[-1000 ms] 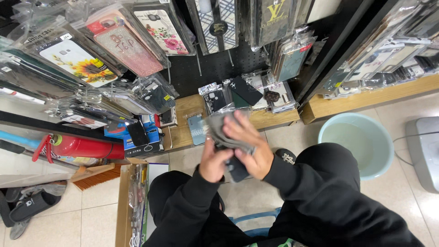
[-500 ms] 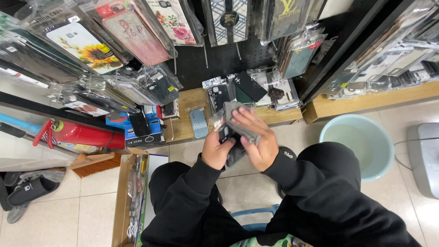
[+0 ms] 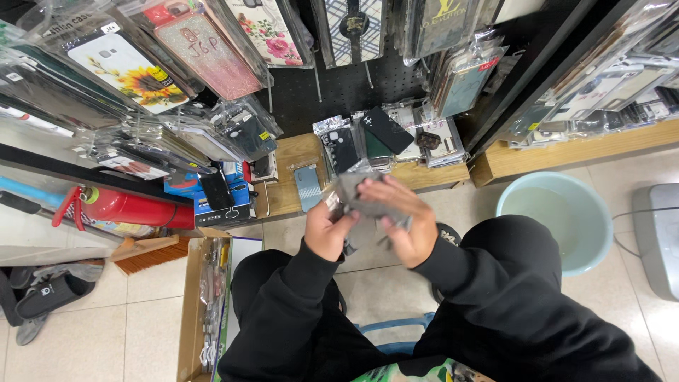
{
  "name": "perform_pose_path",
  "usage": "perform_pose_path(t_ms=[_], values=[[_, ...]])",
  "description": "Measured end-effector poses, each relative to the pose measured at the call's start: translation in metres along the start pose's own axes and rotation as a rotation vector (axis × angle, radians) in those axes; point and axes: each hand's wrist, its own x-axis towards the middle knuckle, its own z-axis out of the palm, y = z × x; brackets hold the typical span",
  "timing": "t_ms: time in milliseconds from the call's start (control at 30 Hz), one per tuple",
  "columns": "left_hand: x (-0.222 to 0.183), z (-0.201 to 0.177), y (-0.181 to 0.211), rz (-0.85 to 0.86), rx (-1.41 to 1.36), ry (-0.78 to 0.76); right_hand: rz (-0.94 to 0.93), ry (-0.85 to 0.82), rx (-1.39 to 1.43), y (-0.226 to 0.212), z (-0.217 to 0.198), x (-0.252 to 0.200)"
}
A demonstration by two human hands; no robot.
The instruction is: The person sits on a low stool and wipes the plastic packaging of several phone cases with a gray cloth. They pick up each case from a cardboard box, wipe it, and place it on a wooden shelf.
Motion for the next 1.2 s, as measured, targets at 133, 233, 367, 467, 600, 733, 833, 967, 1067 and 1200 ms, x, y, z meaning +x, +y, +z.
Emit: perform_pose_path(t_ms=[133,233,367,467,600,733,833,967,1067,1200], values=[[0.010,-0.002,0.031,-0.020,-0.052,0.017,0.322,0.354,-0.105,0.065,0.008,-0.049],[0.015,0.001,0.020,0.032,-0.104,-0.007,0.674,0.591,0.209,-0.014,0.006,0.018],[0.014,0.024,0.037,0.090,-0.229,-0.163,0.127,0.058,0.021,0.001,0.013,0.005],[0.011,0.031,0.041,0.057,-0.304,-0.203,-0.085,-0.063,-0.164,0.006,0.022,-0.002],[0.011,0.023,0.028,0.015,-0.349,-0.221,-0.296,-0.105,-0.226,-0.006,0.032,-0.005],[0.005,0.008,-0.001,-0.025,-0.383,-0.224,-0.293,-0.139,-0.192,0.013,0.028,-0.005],[-0.004,-0.008,-0.040,-0.052,-0.415,-0.231,-0.229,-0.106,-0.190,0.021,0.013,0.004],[-0.001,-0.011,-0.030,-0.116,-0.619,-0.133,0.073,0.023,-0.010,0.028,0.001,0.008],[0.009,-0.003,-0.003,-0.113,-0.656,-0.122,0.347,0.211,0.164,0.118,0.004,-0.051],[0.007,-0.010,-0.051,-0.090,-0.665,-0.086,0.133,0.187,0.166,-0.003,0.005,0.009]])
